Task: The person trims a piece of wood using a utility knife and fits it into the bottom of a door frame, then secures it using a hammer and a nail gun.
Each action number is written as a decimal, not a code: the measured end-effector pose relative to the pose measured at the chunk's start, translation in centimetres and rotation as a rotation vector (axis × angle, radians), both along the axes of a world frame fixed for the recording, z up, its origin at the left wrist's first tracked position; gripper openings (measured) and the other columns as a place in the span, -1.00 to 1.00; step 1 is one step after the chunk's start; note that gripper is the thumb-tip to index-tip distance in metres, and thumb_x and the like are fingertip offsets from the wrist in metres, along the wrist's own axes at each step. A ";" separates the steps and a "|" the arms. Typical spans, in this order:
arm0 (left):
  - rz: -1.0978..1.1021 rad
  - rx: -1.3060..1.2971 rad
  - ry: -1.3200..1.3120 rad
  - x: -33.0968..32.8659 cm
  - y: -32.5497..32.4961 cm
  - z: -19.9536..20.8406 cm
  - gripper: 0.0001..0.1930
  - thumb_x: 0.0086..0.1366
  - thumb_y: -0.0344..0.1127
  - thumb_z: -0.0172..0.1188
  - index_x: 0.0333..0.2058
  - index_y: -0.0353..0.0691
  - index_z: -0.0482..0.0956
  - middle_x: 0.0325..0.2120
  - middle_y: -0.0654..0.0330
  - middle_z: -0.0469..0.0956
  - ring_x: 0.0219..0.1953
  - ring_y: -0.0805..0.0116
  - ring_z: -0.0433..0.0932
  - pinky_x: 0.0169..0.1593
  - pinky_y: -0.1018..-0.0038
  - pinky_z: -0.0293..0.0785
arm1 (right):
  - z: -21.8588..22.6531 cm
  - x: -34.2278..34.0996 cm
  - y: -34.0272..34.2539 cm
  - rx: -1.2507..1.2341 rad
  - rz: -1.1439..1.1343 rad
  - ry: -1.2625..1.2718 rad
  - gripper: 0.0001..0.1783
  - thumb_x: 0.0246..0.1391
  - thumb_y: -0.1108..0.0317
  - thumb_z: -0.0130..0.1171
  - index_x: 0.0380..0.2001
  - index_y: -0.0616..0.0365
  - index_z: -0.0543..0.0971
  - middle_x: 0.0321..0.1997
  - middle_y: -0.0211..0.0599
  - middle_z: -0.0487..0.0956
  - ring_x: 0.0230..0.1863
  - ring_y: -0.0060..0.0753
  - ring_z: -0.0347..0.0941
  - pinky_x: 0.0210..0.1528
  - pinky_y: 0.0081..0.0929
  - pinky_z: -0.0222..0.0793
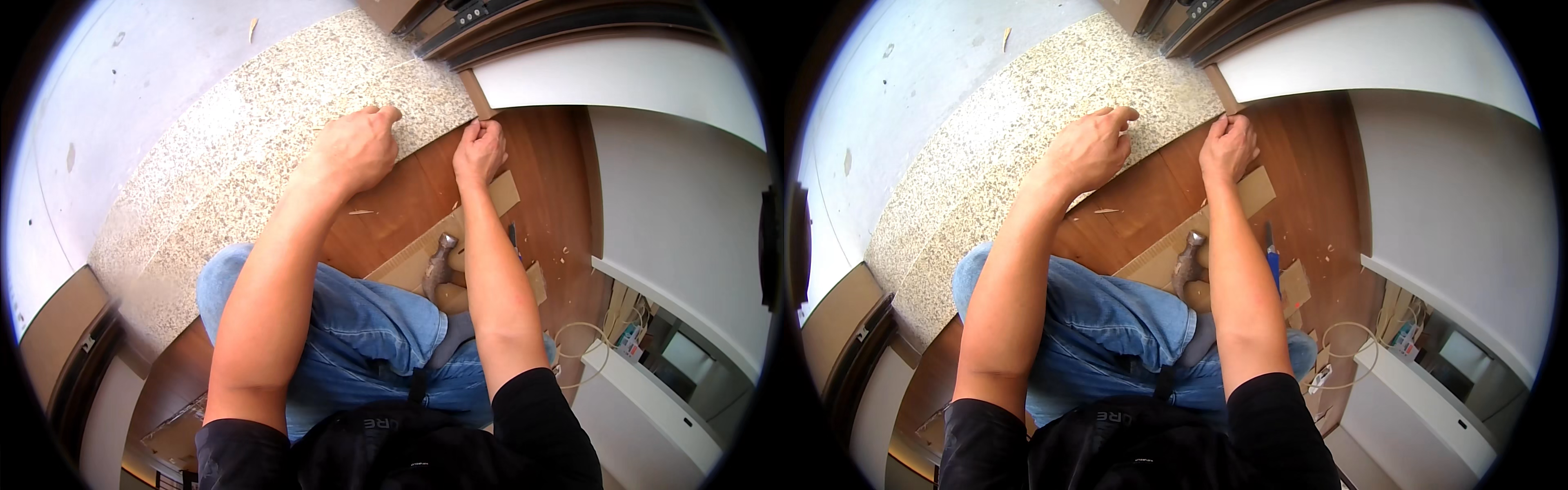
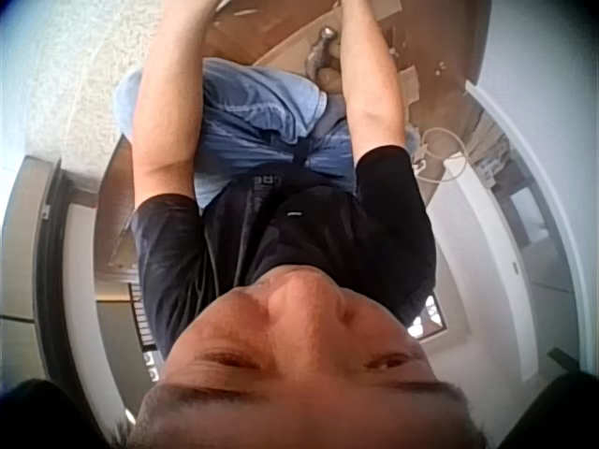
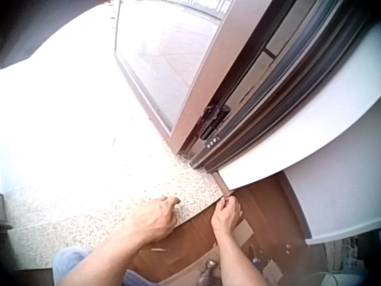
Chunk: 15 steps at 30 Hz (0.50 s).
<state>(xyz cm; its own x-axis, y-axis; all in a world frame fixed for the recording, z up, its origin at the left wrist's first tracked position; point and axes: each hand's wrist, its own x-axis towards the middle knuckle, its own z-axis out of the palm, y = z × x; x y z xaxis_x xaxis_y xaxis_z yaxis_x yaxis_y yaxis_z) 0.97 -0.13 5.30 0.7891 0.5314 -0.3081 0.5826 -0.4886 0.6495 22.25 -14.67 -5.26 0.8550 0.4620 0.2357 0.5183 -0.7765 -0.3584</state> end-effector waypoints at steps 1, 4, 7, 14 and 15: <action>-0.002 0.001 -0.005 0.0 0.0 0.0 -0.61 0.43 -0.31 0.01 0.17 -0.23 0.56 0.04 -0.15 0.66 0.11 -0.09 0.63 0.24 0.12 0.52 | -0.1 0.1 -0.1 0.000 0.000 -0.001 -0.79 0.32 0.14 0.14 -0.23 0.04 0.54 -0.12 -0.25 0.63 0.08 0.01 0.49 0.14 0.13 0.28; -0.008 -0.005 0.006 0.1 0.0 0.3 -0.61 0.43 -0.32 0.01 0.17 -0.24 0.57 0.05 -0.15 0.65 0.12 -0.09 0.63 0.24 0.12 0.52 | -0.2 0.4 -0.3 0.002 -0.001 0.018 -0.80 0.31 0.15 0.15 -0.23 0.03 0.55 -0.13 -0.27 0.63 0.07 0.00 0.50 0.14 0.12 0.28; -0.009 -0.015 0.008 0.0 0.0 0.4 -0.61 0.43 -0.32 0.00 0.16 -0.24 0.57 0.04 -0.15 0.65 0.11 -0.09 0.63 0.24 0.12 0.52 | 0.0 0.4 -0.3 0.016 0.005 0.053 -0.79 0.29 0.14 0.16 -0.24 0.03 0.55 -0.15 -0.29 0.63 0.06 -0.02 0.50 0.13 0.12 0.28; -0.016 0.004 -0.014 0.1 -0.1 -0.2 -0.61 0.44 -0.31 0.00 0.16 -0.25 0.57 0.00 -0.17 0.66 0.10 -0.10 0.63 0.22 0.10 0.52 | 0.2 0.4 0.1 0.002 -0.030 0.047 -0.76 0.24 0.11 0.20 -0.26 0.04 0.56 -0.20 -0.28 0.64 0.03 -0.01 0.52 0.12 0.11 0.30; -0.018 0.003 -0.014 0.1 -0.1 -0.2 -0.61 0.44 -0.31 0.00 0.16 -0.25 0.57 0.00 -0.17 0.66 0.10 -0.10 0.63 0.22 0.10 0.52 | 0.2 0.4 0.1 -0.003 -0.036 0.042 -0.76 0.24 0.11 0.20 -0.26 0.05 0.56 -0.20 -0.27 0.64 0.02 0.00 0.52 0.12 0.11 0.30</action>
